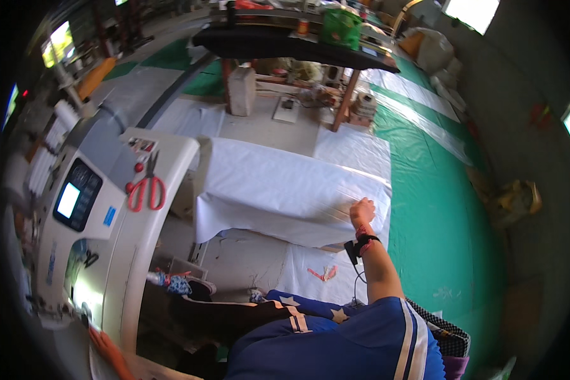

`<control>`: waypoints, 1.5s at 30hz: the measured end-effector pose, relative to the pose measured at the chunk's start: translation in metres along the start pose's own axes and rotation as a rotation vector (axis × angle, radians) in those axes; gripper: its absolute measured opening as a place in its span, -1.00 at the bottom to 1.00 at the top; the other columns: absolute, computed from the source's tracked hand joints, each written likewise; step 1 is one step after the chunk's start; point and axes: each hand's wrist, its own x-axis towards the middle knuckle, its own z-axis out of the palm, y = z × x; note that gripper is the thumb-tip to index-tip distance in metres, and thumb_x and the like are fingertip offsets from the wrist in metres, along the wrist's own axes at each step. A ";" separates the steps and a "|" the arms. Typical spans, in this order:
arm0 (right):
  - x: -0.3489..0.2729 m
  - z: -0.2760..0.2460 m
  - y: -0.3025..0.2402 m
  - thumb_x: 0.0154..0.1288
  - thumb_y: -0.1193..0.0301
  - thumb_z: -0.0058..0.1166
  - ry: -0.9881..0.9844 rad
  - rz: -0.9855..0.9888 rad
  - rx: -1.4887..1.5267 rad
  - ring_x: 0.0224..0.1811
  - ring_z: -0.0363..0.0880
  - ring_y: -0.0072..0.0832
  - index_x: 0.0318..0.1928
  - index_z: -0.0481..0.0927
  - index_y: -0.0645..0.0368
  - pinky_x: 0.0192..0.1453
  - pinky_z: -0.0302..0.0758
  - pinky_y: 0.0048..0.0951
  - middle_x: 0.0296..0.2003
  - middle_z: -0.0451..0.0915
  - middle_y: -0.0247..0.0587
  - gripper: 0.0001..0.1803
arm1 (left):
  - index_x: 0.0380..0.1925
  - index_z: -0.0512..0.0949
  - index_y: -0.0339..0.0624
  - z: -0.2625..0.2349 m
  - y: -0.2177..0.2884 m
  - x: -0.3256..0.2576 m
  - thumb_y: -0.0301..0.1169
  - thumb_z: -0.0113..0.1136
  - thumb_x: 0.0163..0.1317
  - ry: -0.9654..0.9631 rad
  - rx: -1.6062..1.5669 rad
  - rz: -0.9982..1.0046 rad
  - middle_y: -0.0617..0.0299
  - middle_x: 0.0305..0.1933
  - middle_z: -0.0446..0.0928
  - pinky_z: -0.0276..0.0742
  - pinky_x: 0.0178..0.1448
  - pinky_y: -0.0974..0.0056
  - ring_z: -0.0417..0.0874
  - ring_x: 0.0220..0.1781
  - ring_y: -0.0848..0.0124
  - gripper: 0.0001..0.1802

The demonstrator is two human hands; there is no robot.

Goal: The person picks up a white plastic sheet, folds the edge, and feeds it through a sewing machine. They guide the material under the needle, periodically stopping to realign the fold and smooth the plastic.

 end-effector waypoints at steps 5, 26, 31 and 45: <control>0.016 -0.006 0.016 0.20 0.30 -0.04 -0.048 0.010 -0.007 -0.01 0.47 -0.21 -0.18 0.60 0.13 0.03 0.43 -0.23 -0.10 0.50 -0.11 -0.73 | 0.22 0.23 -0.40 -0.021 -0.035 -0.004 -0.31 -0.20 0.37 0.028 0.090 0.027 -0.16 0.32 0.18 0.07 0.40 0.16 0.19 0.35 0.03 -0.51; 0.128 0.079 0.084 0.04 0.43 0.10 -0.027 0.245 0.150 -0.32 0.67 -0.21 -0.49 0.64 0.21 -0.33 0.58 -0.22 -0.35 0.66 -0.06 -0.88 | 0.18 0.27 -0.41 -0.025 0.068 -0.010 -0.33 -0.15 0.35 -0.051 -0.144 -0.117 -0.14 0.31 0.21 0.09 0.39 0.15 0.22 0.33 0.03 -0.52; 0.120 0.119 0.051 0.01 0.48 0.14 -0.135 0.284 0.588 -0.43 0.59 -0.25 -0.51 0.57 0.26 -0.40 0.50 -0.30 -0.48 0.61 -0.11 -0.91 | 0.16 0.31 -0.39 -0.059 0.076 -0.019 -0.35 -0.06 0.27 0.033 -0.101 -0.199 -0.11 0.28 0.25 0.11 0.36 0.11 0.25 0.30 0.01 -0.52; 0.049 0.021 -0.011 0.14 0.50 -0.02 0.042 0.171 0.079 -0.23 0.64 -0.10 -0.34 0.62 0.25 -0.12 0.58 -0.23 -0.28 0.63 0.03 -0.84 | 0.10 0.39 -0.35 -0.070 0.070 -0.030 -0.33 0.02 0.22 0.104 -0.059 -0.193 -0.01 0.26 0.30 0.14 0.33 0.06 0.30 0.24 0.02 -0.53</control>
